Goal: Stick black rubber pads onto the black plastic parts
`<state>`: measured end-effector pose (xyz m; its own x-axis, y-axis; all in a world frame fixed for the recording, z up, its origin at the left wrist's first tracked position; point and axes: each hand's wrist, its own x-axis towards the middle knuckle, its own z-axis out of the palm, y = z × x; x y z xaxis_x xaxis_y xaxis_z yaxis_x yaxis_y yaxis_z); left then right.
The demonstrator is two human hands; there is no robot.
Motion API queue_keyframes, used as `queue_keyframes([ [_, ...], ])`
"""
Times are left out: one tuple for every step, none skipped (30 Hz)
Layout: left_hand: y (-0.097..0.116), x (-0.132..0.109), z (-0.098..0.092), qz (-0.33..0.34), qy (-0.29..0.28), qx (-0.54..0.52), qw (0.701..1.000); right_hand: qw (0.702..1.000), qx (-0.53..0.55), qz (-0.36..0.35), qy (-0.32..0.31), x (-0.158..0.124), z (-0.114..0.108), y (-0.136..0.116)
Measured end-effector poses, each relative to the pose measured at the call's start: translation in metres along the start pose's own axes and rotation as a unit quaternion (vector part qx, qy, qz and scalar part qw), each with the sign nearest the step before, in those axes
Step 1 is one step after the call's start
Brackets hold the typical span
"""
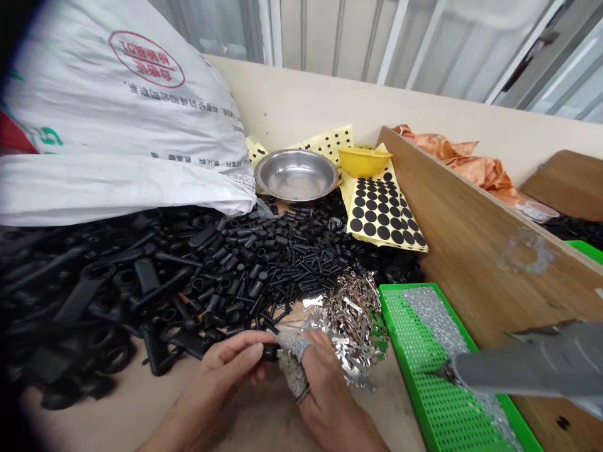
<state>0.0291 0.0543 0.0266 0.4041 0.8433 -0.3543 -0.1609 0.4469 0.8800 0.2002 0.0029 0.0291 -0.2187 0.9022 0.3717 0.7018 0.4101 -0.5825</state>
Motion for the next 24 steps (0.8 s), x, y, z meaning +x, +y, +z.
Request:
queue_keyframes([
  [0.0, 0.0, 0.0, -0.001, 0.002, 0.005, 1.0, 1.0, -0.006, -0.004, 0.009, 0.0, -0.001, 0.001],
  [0.0, 0.001, -0.001, 0.003, 0.007, 0.016, 1.0, 1.0, -0.018, -0.011, 0.023, -0.001, -0.003, 0.002],
  [0.001, 0.002, -0.003, 0.01, 0.015, 0.033, 0.999, 0.999, -0.035, -0.014, 0.037, -0.002, -0.005, 0.004],
  [0.001, 0.003, -0.005, 0.02, 0.028, 0.055, 0.998, 0.997, -0.057, -0.014, 0.05, -0.003, -0.008, 0.006],
  [0.001, 0.003, -0.007, 0.031, 0.044, 0.08, 0.995, 0.995, -0.082, -0.011, 0.062, -0.004, -0.01, 0.009],
  [0.001, 0.004, -0.01, 0.04, 0.057, 0.104, 0.992, 0.992, -0.107, -0.002, 0.065, -0.005, -0.014, 0.013],
  [0.0, 0.005, -0.012, 0.047, 0.065, 0.123, 0.989, 0.989, -0.133, 0.009, 0.063, -0.006, -0.017, 0.017],
  [-0.001, 0.005, -0.013, 0.05, 0.065, 0.137, 0.987, 0.984, -0.163, 0.025, 0.062, -0.006, -0.02, 0.022],
  [-0.004, 0.006, -0.015, 0.053, 0.061, 0.147, 0.986, 0.978, -0.195, 0.041, 0.064, -0.006, -0.023, 0.027],
  [-0.006, 0.006, -0.016, 0.053, 0.05, 0.155, 0.985, 0.969, -0.23, 0.062, 0.07, -0.006, -0.025, 0.031],
  [-0.009, 0.007, -0.017, 0.051, 0.037, 0.162, 0.985, 0.958, -0.265, 0.082, 0.08, -0.006, -0.027, 0.036],
  [-0.012, 0.008, -0.017, 0.05, 0.026, 0.169, 0.984, 0.947, -0.294, 0.095, 0.088, -0.005, -0.029, 0.039],
  [-0.015, 0.01, -0.018, 0.049, 0.018, 0.174, 0.983, 0.94, -0.312, 0.099, 0.094, -0.003, -0.03, 0.042],
  [-0.018, 0.011, -0.019, 0.048, 0.012, 0.177, 0.983, 0.94, -0.314, 0.095, 0.091, 0.0, -0.029, 0.043],
  [-0.02, 0.013, -0.02, 0.046, 0.007, 0.178, 0.983, 0.945, -0.305, 0.083, 0.083, 0.003, -0.028, 0.043],
  [-0.022, 0.014, -0.022, 0.045, 0.005, 0.176, 0.983, 0.952, -0.291, 0.068, 0.071, 0.008, -0.025, 0.042],
  [-0.023, 0.015, -0.023, 0.046, 0.007, 0.173, 0.984, 0.958, -0.277, 0.053, 0.054, 0.013, -0.021, 0.04],
  [-0.023, 0.017, -0.024, 0.046, 0.009, 0.171, 0.984, 0.962, -0.267, 0.04, 0.033, 0.019, -0.016, 0.037],
  [-0.023, 0.017, -0.026, 0.047, 0.012, 0.17, 0.984, 0.964, -0.262, 0.03, 0.009, 0.025, -0.01, 0.034],
  [-0.023, 0.017, -0.027, 0.049, 0.015, 0.17, 0.984, 0.965, -0.261, 0.023, -0.019, 0.031, -0.004, 0.031],
  [-0.023, 0.017, -0.028, 0.053, 0.021, 0.172, 0.983, 0.963, -0.264, 0.02, -0.043, 0.037, 0.003, 0.028],
  [-0.023, 0.017, -0.029, 0.056, 0.026, 0.176, 0.982, 0.96, -0.271, 0.023, -0.061, 0.042, 0.009, 0.026],
  [-0.023, 0.016, -0.03, 0.058, 0.028, 0.181, 0.981, 0.956, -0.281, 0.03, -0.072, 0.047, 0.015, 0.025],
  [-0.024, 0.016, -0.031, 0.06, 0.029, 0.184, 0.981, 0.952, -0.293, 0.038, -0.079, 0.051, 0.02, 0.024],
])
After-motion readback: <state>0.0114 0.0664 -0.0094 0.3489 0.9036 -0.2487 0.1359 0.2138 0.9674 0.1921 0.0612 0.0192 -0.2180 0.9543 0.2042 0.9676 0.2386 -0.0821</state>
